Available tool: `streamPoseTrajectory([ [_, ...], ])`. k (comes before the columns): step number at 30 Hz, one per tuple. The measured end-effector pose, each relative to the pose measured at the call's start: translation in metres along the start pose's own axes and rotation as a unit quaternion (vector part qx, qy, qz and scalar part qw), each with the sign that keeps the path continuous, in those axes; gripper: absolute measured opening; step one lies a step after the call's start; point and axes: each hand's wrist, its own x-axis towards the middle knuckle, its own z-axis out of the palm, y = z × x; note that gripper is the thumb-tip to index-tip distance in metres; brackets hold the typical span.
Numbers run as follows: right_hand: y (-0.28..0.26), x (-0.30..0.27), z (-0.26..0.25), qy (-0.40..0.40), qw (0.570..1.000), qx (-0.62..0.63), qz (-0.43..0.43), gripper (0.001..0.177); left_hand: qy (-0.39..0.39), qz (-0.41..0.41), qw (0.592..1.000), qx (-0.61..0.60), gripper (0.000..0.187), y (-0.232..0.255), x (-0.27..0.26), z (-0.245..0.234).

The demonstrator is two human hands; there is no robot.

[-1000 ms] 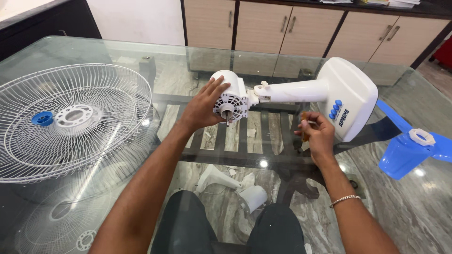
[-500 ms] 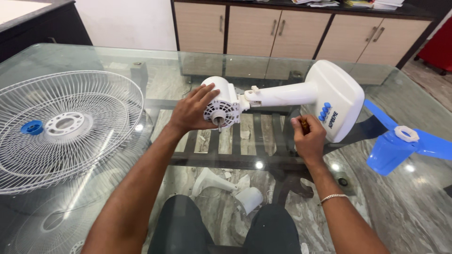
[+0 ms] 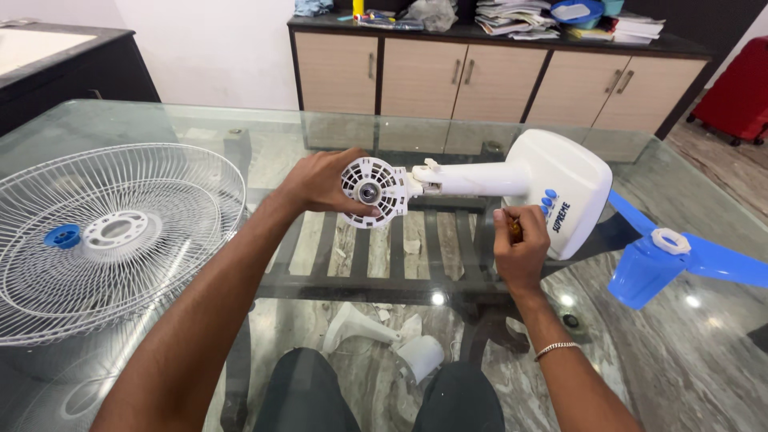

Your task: The person disassembles a table fan on a glass table. They remove the front grille, detach the blue blade and its nut, then use a screwdriver to unscrew and separate the rear motor cover from the motor housing, setting parts aside on the table.

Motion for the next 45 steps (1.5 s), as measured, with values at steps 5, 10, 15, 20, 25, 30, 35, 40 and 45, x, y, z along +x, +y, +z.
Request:
streamPoseTrajectory([
  [5,-0.016,0.005,-0.002,0.014,0.998,-0.008,-0.055,0.004,-0.077,-0.054,0.994,-0.050,0.093,0.003,0.011,-0.014],
  [10,-0.027,0.005,0.001,-0.011,0.999,-0.002,-0.040,0.011,-0.129,-0.106,0.978,-0.128,0.104,0.000,0.017,-0.019],
  [15,-0.033,0.005,0.001,-0.045,0.998,-0.012,-0.051,0.024,-0.202,-0.225,0.932,-0.200,0.112,-0.011,0.022,-0.014],
  [20,-0.036,0.006,0.004,-0.077,0.995,-0.024,-0.055,0.031,-0.179,-0.263,0.922,-0.222,0.132,-0.020,0.019,-0.003],
  [25,-0.038,0.005,0.008,-0.076,0.992,-0.065,-0.073,0.026,-0.122,-0.256,0.922,-0.263,0.131,-0.025,0.005,0.006],
  [30,-0.041,0.004,0.015,-0.063,0.990,-0.118,-0.047,0.018,0.059,-0.197,0.945,-0.254,0.112,-0.019,-0.022,0.037],
  [35,-0.044,0.005,0.022,-0.131,0.986,-0.075,0.073,0.023,0.162,-0.108,0.907,-0.374,0.120,0.001,-0.055,0.053],
  [40,-0.045,0.009,0.029,-0.103,0.993,-0.050,-0.004,0.020,0.252,-0.011,0.887,-0.386,0.120,0.027,-0.066,0.062],
  [45,-0.044,0.023,0.033,-0.114,0.989,-0.091,-0.031,0.036,0.246,-0.054,0.885,-0.391,0.099,0.030,-0.068,0.059],
])
